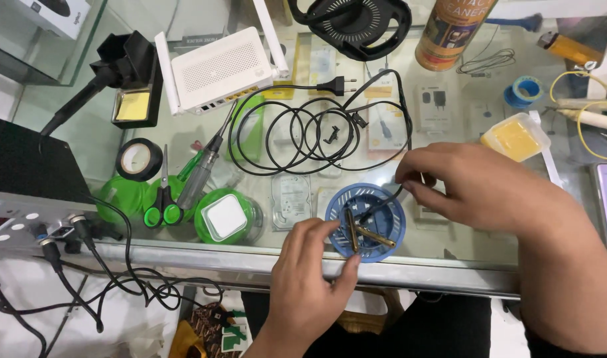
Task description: Soldering wires onto a small circular electronic component at a repair bench
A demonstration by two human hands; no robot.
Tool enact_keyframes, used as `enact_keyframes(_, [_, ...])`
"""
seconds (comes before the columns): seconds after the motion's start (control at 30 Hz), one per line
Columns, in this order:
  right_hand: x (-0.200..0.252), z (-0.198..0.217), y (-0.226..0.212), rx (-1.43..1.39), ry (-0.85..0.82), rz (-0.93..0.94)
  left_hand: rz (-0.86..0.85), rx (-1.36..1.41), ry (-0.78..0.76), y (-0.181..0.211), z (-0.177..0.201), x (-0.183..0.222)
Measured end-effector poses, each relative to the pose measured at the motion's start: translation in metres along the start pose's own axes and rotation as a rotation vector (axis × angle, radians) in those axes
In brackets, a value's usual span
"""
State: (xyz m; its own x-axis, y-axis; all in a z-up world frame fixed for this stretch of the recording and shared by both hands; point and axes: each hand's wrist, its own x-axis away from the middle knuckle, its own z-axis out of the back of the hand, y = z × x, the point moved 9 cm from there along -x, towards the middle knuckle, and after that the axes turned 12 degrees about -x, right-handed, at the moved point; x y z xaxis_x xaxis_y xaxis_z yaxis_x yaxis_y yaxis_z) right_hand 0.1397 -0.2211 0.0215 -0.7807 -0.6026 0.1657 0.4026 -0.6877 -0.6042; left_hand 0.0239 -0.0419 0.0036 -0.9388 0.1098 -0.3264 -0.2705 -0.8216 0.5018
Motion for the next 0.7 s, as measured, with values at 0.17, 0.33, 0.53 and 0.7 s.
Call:
enact_keyframes(0.17, [0.038, -0.009, -0.011, -0.065, 0.178, -0.010, 0.125, -0.184, -0.004, 0.007, -0.014, -0.001])
enact_keyframes(0.33, [0.067, -0.046, -0.008, -0.193, 0.432, -0.124, 0.137, -0.318, 0.045, 0.005, -0.026, -0.011])
enact_keyframes(0.53, [0.090, -0.071, -0.013, -0.435, 0.457, -0.206, -0.058, -0.185, -0.129, -0.006, -0.023, -0.027])
enact_keyframes(0.7, [0.069, -0.033, -0.047, -0.240, 0.437, 0.086, -0.231, -0.034, -0.332, -0.013, -0.016, -0.037])
